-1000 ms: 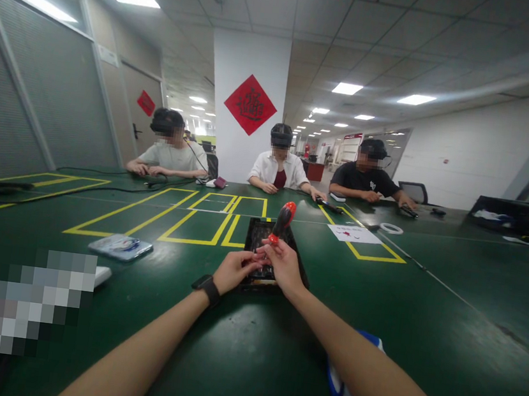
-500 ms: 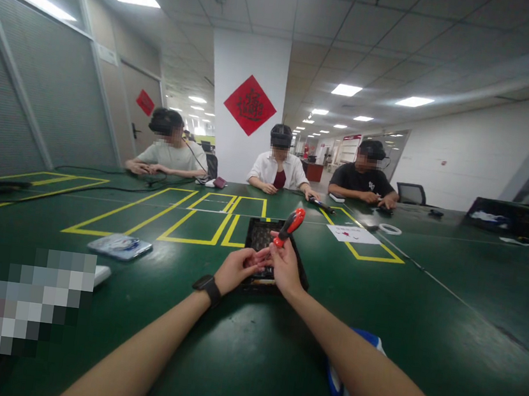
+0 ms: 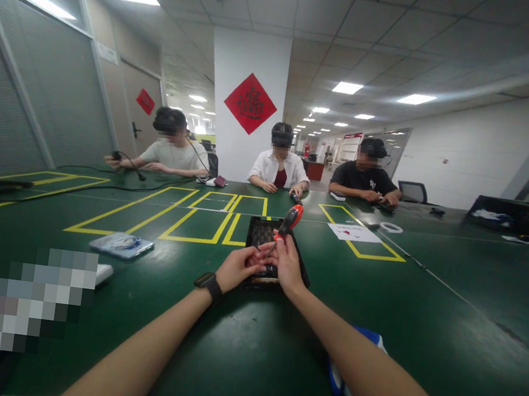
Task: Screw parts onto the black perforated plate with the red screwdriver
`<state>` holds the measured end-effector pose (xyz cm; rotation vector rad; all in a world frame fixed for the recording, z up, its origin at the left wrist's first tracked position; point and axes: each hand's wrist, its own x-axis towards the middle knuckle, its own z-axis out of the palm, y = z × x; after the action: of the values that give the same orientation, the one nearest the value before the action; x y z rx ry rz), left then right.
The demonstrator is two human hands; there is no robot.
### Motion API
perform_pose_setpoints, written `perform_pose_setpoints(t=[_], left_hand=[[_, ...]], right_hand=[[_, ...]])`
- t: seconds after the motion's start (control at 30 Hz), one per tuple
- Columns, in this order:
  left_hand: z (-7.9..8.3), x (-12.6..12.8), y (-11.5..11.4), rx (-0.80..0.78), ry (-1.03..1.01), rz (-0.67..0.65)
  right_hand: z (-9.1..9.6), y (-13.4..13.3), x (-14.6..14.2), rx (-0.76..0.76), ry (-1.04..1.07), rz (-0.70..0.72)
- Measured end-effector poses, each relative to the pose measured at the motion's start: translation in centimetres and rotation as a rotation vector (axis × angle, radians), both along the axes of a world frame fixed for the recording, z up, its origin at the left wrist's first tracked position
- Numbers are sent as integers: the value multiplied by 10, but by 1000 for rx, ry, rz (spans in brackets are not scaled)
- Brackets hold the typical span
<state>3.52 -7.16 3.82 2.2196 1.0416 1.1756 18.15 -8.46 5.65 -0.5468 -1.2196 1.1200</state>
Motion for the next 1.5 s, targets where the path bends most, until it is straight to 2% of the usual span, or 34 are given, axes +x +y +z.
perform_pose_setpoints(t=[0.3,0.5,0.63,0.8,0.93,1.23,1.5], left_hand=[[0,-2,0,-16,27,-66],[0,0,0,68,26,53],[0,-1,1,-12,38,-14],[0,-4,1,1,46,-20],[2,-1,-2,-22,9,-73],[1,1,-2,10,-17,-4],[2,1,-3,-16,-6,-83]], right_hand=[[-1,-2,0,40,-29,-27],[0,-2,0,53,-31,-45],[-1,-3,-1,71,-64,-23],[-1,-4,-1,54,-36,18],[1,-3,1,31,5,30],[3,-5,0,52,3,0],[-3,0,1,42,6,10]])
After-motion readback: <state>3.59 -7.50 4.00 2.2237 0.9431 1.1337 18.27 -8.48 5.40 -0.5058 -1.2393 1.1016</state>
